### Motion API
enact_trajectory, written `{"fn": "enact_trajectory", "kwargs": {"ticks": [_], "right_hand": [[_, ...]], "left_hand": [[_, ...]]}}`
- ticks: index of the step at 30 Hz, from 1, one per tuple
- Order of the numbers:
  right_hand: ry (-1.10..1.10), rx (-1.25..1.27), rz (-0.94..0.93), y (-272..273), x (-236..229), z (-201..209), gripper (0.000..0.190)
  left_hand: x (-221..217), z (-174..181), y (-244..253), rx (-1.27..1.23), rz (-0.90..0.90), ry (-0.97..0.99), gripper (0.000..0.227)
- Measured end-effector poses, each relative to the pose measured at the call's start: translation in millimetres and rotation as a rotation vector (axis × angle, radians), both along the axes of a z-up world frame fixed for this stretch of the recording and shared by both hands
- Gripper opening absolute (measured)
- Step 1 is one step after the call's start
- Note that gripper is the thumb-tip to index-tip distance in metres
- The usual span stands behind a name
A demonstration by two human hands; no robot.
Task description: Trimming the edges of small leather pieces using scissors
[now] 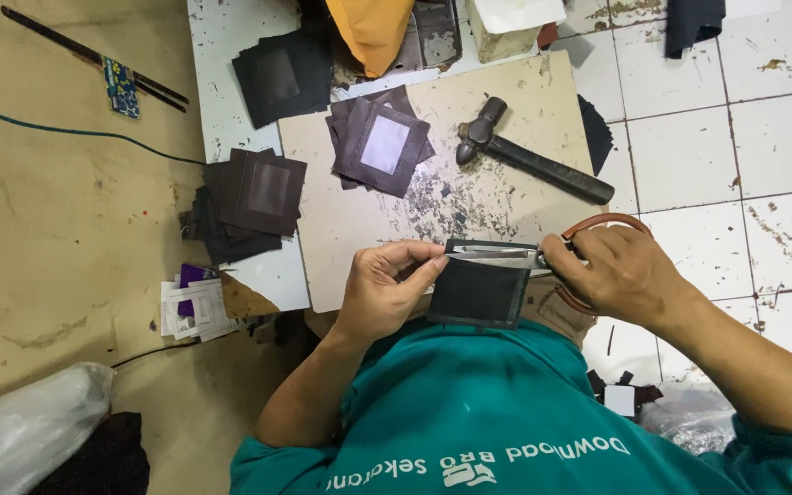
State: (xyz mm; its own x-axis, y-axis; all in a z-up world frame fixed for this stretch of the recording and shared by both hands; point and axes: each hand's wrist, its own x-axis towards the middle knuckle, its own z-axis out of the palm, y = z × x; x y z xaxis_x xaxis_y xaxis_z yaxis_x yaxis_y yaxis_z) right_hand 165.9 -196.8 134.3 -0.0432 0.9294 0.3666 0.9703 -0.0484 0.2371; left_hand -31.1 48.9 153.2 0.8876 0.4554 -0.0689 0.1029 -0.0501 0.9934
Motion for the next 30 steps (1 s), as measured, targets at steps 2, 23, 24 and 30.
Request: {"fn": "enact_trajectory", "kwargs": {"ticks": [2,23,24,30], "right_hand": [[0.01,-0.015,0.009,-2,2,-5,0.028],[0.947,0.404,-0.166,58,-68,38,0.036],[0.913,0.509,-0.141,69,-78,36,0.044],[1.185,0.592,-0.1,99,-97,40,0.017]], "left_hand": [[0,2,0,0.007,-0.005,-0.006,0.013],[2,4,-14,-0.05,0.059,-0.05,0.015],[2,16,-18,0.011,0.064,-0.058,0.015],[-7,50,8,0.384,-0.105,-0.295,0.042]]}}
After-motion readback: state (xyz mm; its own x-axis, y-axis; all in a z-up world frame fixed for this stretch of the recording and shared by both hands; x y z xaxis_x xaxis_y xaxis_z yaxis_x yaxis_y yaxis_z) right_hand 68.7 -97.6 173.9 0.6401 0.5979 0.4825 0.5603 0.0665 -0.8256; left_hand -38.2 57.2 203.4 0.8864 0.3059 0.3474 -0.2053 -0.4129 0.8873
